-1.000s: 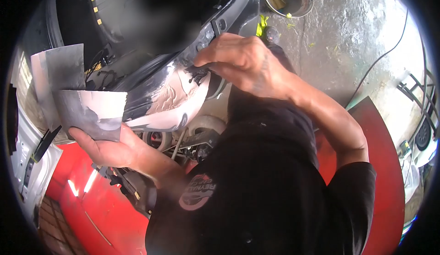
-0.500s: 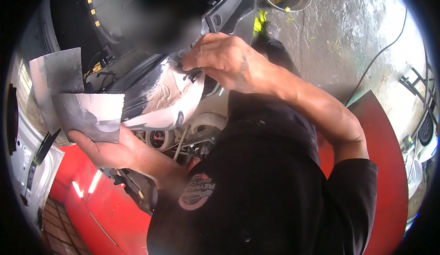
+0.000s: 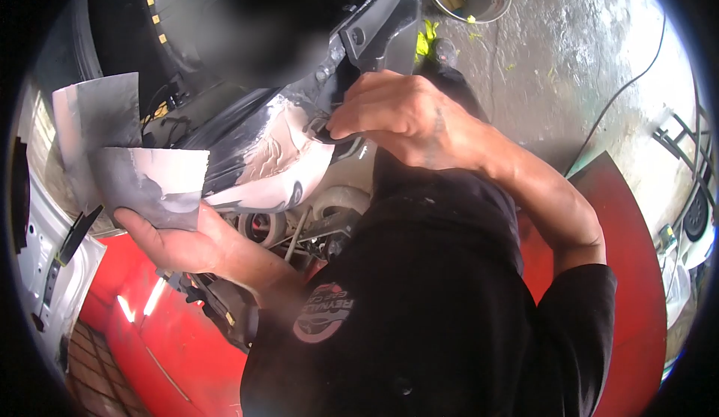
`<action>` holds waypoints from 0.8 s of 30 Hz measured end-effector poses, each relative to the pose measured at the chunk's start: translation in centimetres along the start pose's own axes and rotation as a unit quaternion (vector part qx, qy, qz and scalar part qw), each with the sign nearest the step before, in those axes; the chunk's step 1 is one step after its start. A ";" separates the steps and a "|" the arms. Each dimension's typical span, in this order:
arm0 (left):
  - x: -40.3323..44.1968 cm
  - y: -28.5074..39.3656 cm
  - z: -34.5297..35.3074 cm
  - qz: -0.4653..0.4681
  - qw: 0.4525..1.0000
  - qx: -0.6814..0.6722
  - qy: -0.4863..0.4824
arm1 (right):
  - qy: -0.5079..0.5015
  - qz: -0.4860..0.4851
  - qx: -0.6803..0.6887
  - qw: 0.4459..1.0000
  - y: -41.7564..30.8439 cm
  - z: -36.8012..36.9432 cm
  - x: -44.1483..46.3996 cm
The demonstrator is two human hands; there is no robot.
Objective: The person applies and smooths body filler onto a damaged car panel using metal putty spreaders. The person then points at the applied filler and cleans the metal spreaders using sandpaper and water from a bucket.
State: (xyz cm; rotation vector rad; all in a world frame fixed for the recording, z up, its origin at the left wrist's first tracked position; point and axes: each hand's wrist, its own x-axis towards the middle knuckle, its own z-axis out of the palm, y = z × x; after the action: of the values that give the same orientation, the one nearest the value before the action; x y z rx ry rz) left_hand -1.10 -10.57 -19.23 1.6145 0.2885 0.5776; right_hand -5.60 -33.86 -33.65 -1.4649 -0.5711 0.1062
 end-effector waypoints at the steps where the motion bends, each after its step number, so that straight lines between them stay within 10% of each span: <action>1: 0.0 0.1 -0.1 -0.003 1.000 0.002 -0.001 | -0.008 0.005 0.013 1.000 -0.2 -0.4 0.0; 24: -0.5 1.3 -6.4 0.000 0.999 -0.040 0.018 | -0.107 -0.059 -0.234 0.965 -5.1 1.9 10.0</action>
State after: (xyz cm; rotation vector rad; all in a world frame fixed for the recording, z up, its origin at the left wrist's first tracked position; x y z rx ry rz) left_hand -5.07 -5.56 -17.82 1.5274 0.2889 0.6104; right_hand 0.83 -28.74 -25.82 -1.8857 -0.9022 0.0356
